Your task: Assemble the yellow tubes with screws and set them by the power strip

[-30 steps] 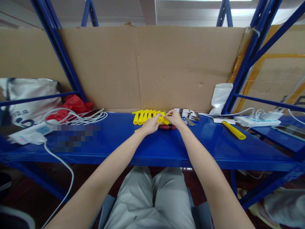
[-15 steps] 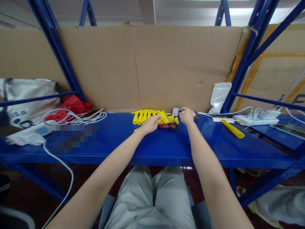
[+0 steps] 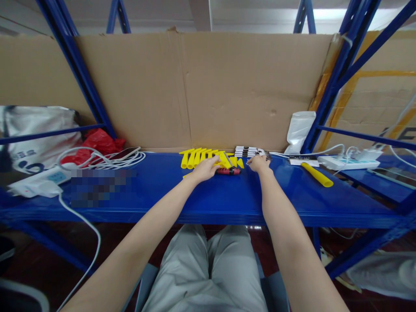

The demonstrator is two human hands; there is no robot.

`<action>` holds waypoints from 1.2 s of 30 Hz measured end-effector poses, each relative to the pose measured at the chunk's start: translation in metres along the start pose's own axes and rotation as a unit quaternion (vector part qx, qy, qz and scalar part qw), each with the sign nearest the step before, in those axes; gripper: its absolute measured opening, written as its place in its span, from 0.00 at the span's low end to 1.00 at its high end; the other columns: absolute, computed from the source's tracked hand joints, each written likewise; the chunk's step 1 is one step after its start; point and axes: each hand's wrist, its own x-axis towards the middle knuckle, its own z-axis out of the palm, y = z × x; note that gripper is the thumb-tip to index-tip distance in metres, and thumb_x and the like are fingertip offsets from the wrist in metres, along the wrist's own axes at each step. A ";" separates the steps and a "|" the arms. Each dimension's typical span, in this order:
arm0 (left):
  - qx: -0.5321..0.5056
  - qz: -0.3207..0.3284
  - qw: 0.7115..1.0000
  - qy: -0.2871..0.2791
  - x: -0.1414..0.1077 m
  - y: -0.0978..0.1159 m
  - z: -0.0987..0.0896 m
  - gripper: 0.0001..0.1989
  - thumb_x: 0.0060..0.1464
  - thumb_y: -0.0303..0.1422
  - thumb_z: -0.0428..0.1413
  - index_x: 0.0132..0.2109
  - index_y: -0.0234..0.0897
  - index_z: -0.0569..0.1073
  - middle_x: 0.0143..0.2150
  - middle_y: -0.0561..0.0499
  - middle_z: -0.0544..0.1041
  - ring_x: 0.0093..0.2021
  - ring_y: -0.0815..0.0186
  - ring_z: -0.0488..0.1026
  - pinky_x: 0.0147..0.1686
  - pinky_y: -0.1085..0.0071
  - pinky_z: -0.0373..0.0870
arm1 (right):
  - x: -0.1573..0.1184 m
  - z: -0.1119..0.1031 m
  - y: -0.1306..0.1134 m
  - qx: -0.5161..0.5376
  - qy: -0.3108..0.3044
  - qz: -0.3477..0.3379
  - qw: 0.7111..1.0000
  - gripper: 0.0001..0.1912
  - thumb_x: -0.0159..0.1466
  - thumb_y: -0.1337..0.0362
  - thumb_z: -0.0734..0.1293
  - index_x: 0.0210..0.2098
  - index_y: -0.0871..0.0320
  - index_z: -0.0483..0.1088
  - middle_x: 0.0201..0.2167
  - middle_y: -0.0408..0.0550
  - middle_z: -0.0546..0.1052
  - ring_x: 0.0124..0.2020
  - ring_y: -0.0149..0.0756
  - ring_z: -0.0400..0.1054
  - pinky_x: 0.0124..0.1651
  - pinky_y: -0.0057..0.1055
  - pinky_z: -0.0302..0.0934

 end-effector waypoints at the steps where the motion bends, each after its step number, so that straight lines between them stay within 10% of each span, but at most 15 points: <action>1: 0.000 -0.001 1.000 -0.003 0.000 0.000 0.000 0.11 0.59 0.30 0.49 0.48 0.38 0.67 0.51 0.44 0.73 0.53 0.59 0.69 0.52 0.63 0.65 | -0.003 0.000 -0.004 -0.044 -0.005 -0.001 0.999 0.05 0.52 0.67 0.70 0.29 0.53 0.78 0.45 0.58 0.70 0.59 0.57 0.52 0.58 0.60 0.43; 11: 0.013 -0.008 1.000 -0.014 0.000 0.003 0.000 0.11 0.59 0.31 0.49 0.49 0.38 0.66 0.52 0.45 0.73 0.54 0.60 0.69 0.52 0.65 0.65 | -0.025 -0.008 -0.032 -0.255 -0.086 0.025 0.963 0.22 0.61 0.69 0.59 0.51 0.48 0.72 0.58 0.51 0.64 0.62 0.51 0.50 0.60 0.54 0.47; 36: 0.041 0.034 0.999 -0.004 -0.006 0.018 -0.004 0.17 0.60 0.28 0.47 0.54 0.39 0.70 0.52 0.47 0.74 0.53 0.62 0.70 0.53 0.66 0.65 | -0.021 -0.012 -0.024 -0.238 -0.069 0.044 0.968 0.21 0.60 0.70 0.59 0.48 0.48 0.74 0.57 0.52 0.65 0.61 0.53 0.50 0.58 0.54 0.48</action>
